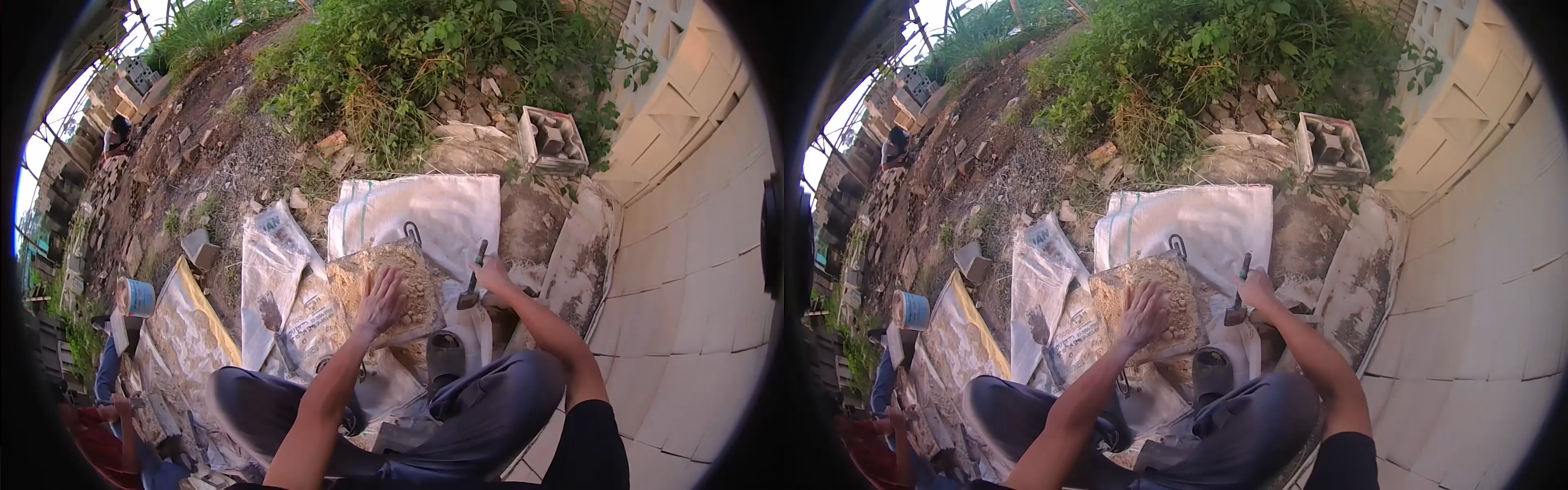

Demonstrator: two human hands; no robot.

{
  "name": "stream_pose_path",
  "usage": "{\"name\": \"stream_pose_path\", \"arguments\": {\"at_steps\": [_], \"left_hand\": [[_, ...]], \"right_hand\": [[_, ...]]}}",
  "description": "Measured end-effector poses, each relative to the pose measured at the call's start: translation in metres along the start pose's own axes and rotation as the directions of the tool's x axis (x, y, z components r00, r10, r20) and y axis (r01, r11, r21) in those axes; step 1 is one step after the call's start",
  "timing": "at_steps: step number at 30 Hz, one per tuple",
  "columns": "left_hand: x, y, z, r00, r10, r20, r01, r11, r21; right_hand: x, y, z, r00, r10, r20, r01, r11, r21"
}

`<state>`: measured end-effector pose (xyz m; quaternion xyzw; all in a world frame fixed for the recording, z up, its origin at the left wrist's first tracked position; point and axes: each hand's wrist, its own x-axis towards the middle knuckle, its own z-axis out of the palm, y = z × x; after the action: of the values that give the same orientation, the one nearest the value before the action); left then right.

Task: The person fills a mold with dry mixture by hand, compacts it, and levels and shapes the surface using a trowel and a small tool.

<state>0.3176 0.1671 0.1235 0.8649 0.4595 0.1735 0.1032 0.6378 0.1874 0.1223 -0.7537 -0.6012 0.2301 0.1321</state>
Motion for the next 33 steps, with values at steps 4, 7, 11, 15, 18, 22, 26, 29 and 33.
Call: {"name": "stream_pose_path", "arguments": {"at_steps": [4, 7, 11, 15, 18, 22, 26, 29, 33], "left_hand": [[0.026, -0.024, -0.014, 0.951, -0.223, -0.213, 0.239, 0.97, 0.051], [0.037, -0.046, 0.003, 0.924, -0.383, -0.019, 0.373, 0.91, -0.179], [0.035, -0.048, 0.021, 0.946, -0.29, -0.148, 0.256, 0.943, -0.214], [0.025, -0.044, 0.026, 0.961, -0.237, -0.139, 0.192, 0.941, -0.279], [0.026, -0.044, 0.011, 0.971, -0.174, -0.166, 0.127, 0.956, -0.264], [0.013, -0.021, 0.007, 0.967, -0.087, -0.241, 0.0, 0.94, -0.342], [0.006, 0.006, 0.015, 0.975, 0.012, -0.222, -0.083, 0.947, -0.311], [0.001, 0.021, 0.035, 0.964, 0.146, -0.22, -0.191, 0.961, -0.198], [-0.002, 0.029, 0.027, 0.98, 0.102, -0.173, -0.136, 0.97, -0.2]], "right_hand": [[-0.047, -0.053, -0.09, 0.94, 0.018, 0.341, -0.156, 0.912, 0.381], [-0.074, -0.09, -0.163, 0.893, -0.328, 0.308, 0.061, 0.766, 0.64], [-0.122, -0.157, -0.224, 0.823, -0.172, 0.542, -0.468, 0.337, 0.817], [-0.112, -0.158, -0.093, 0.849, 0.309, 0.429, -0.524, 0.598, 0.606], [-0.132, -0.169, -0.022, 0.966, 0.189, 0.175, -0.254, 0.818, 0.515], [-0.161, -0.152, 0.016, 0.95, 0.172, -0.261, -0.019, 0.865, 0.502], [-0.151, -0.115, 0.07, 0.915, 0.367, -0.164, -0.207, 0.78, 0.591], [-0.149, -0.097, 0.074, 0.898, 0.439, -0.023, -0.37, 0.783, 0.499], [-0.165, -0.106, 0.068, 0.933, 0.355, -0.05, -0.257, 0.759, 0.598]]}}
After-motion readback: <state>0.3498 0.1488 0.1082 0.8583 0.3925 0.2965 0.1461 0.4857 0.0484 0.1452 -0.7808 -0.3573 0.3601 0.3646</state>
